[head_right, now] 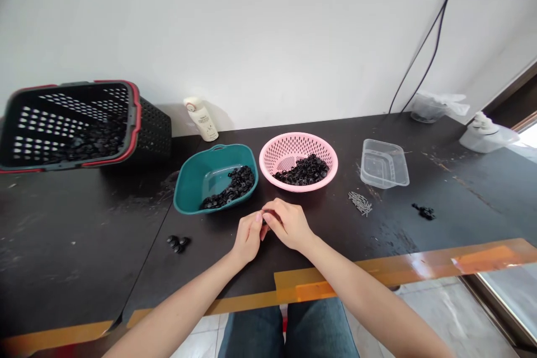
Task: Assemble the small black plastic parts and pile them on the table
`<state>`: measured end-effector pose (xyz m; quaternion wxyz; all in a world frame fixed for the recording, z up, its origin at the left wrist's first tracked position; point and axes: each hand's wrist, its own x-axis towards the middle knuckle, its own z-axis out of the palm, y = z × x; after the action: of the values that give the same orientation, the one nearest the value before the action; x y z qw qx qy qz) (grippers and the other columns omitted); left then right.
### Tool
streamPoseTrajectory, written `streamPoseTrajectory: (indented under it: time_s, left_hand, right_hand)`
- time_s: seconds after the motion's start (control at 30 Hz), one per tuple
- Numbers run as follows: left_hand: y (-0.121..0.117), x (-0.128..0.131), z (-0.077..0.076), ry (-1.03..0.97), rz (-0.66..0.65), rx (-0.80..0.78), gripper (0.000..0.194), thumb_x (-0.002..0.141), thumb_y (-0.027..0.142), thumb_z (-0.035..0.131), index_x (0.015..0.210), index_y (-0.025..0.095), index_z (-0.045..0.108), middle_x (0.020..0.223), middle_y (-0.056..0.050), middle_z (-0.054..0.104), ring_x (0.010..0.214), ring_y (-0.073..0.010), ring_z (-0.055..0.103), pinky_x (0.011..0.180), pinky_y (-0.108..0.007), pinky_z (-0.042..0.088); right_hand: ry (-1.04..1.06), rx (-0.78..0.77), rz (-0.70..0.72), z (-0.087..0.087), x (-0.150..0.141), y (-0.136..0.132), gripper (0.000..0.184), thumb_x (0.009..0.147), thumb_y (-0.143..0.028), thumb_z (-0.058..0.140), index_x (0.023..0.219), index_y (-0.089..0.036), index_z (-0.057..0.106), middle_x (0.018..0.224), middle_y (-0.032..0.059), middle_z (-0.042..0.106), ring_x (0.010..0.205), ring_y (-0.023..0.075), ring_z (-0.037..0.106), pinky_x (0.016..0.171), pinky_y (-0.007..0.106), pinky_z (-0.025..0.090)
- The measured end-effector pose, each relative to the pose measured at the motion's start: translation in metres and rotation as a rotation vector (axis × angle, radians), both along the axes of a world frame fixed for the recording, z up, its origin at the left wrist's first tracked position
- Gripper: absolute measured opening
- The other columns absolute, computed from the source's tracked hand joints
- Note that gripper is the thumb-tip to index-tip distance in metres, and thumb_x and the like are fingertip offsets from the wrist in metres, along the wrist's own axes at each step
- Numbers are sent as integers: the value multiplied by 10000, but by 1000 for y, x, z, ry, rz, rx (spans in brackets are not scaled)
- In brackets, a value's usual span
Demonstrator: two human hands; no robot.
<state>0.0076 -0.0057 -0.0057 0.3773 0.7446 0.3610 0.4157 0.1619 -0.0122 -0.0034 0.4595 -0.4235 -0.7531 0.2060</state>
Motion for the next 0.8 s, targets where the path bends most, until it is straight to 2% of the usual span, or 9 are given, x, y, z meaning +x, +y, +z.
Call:
streamPoseTrajectory:
  time_s: [0.1,0.2,0.33,0.4,0.47,0.5,0.6,0.7,0.8]
  left_hand:
    - [0,3,-3,-31,-2,-137,610,972,511,220,484,188,393,459,7,438,474,-112,434,545,-271,357]
    - [3,8,-1,-134,-77,-345,653,929,616,227,460,190,385,415,17,395,474,-118,468,581,-275,414]
    - [7,13,16,-282,-250,-608,560,851,691,372,611,187,416,460,68,338,442,-94,402,556,-275,464]
    - [6,9,30,-290,-326,-662,490,844,659,436,732,182,448,530,75,362,441,-75,351,522,-262,461]
    - [1,-3,43,-182,-351,-600,423,878,595,439,790,182,456,586,63,395,469,-76,363,526,-251,451]
    - [-3,-12,48,-77,-324,-519,395,901,559,421,787,183,459,602,55,411,494,-83,390,540,-247,440]
    - [-19,-51,54,328,-106,-171,320,947,453,390,783,192,476,662,33,471,600,-117,468,591,-255,393]
    - [-39,-95,44,631,100,100,285,968,387,356,812,194,495,718,11,524,657,-150,485,656,-292,372]
    - [-58,-133,28,776,196,171,311,987,356,292,815,188,490,735,-2,542,688,-166,500,719,-320,364]
  right_hand:
    - [14,80,26,0,0,0,167,907,-316,506,967,-231,636,835,63,642,732,189,581,671,313,450]
    - [23,102,-6,-2,-1,2,134,887,-324,552,915,-237,650,807,58,620,721,190,563,656,320,452]
    - [106,128,-34,-3,1,4,160,891,-358,540,937,-224,615,787,42,588,692,179,541,635,312,435]
    - [144,107,-33,-3,2,4,216,903,-403,500,975,-219,589,797,37,575,686,174,536,633,310,430]
    - [161,72,-22,-2,3,3,259,915,-433,456,984,-215,578,801,34,560,673,169,530,621,304,424]
    - [166,57,-14,-1,3,2,276,923,-441,432,976,-214,580,797,33,554,668,168,528,615,302,420]
    - [161,8,-8,1,0,-1,312,939,-447,388,921,-213,593,776,32,555,651,165,519,608,302,410]
    - [149,-36,-47,2,-4,-4,283,935,-428,419,873,-214,593,766,30,577,626,158,504,598,300,401]
    - [139,-55,-66,0,-8,-6,245,930,-403,445,861,-215,585,764,31,587,640,163,510,606,301,406]
